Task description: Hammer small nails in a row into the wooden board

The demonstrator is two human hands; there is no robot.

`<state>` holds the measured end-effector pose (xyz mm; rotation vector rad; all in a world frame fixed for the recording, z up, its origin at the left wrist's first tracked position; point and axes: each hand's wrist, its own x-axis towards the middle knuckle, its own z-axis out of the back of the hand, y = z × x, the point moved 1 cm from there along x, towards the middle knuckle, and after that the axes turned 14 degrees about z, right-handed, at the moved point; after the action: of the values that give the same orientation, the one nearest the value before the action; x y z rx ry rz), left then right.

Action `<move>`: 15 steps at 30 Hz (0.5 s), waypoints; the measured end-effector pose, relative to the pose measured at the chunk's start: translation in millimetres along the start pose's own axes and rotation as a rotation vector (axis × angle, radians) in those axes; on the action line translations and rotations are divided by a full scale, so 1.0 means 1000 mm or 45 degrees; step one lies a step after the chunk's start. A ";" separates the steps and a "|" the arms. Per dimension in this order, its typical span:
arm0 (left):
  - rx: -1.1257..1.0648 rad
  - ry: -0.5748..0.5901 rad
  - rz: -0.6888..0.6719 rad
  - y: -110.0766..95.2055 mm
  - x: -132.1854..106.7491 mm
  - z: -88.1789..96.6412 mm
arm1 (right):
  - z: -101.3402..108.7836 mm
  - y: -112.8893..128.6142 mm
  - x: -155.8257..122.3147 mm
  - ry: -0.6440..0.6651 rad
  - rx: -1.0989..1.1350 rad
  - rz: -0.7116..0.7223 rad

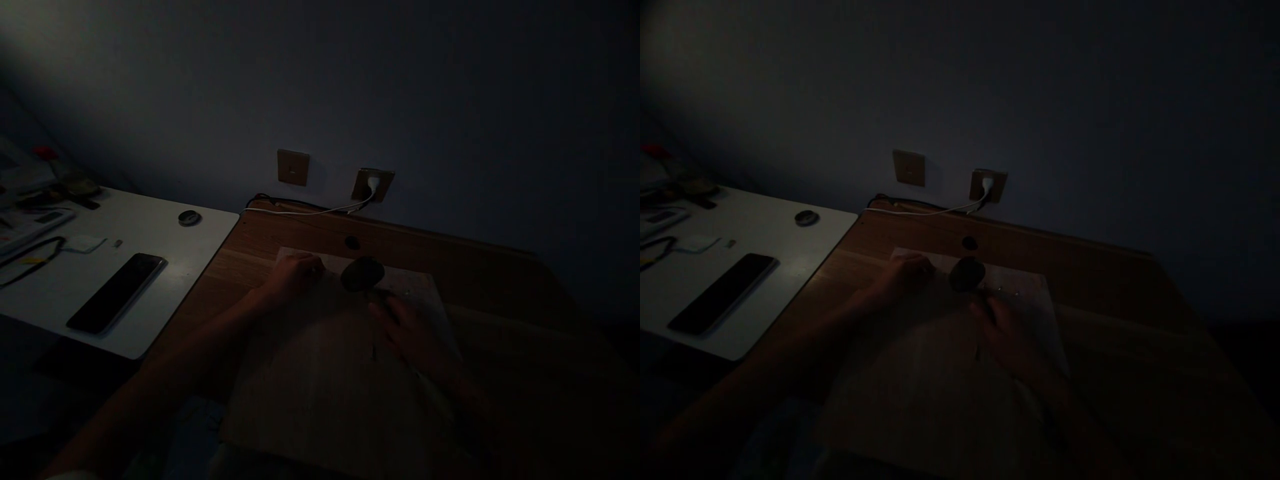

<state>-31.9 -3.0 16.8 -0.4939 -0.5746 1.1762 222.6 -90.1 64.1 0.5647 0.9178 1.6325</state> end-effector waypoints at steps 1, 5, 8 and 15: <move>-0.028 0.011 0.014 -0.001 0.000 0.000 | -0.001 0.003 0.003 0.016 0.008 0.007; -0.101 0.042 0.020 -0.001 0.000 0.000 | -0.006 0.010 0.014 0.058 0.041 0.028; -0.081 0.037 -0.004 -0.001 0.000 -0.002 | -0.009 0.014 0.021 0.076 0.075 0.058; -0.286 0.097 0.149 0.001 0.001 -0.003 | -0.011 0.026 0.038 0.085 0.021 0.129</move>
<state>-30.2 -1.5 13.9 -0.7694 -0.6217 1.2046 189.0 -58.6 75.0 0.5784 0.9658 1.7450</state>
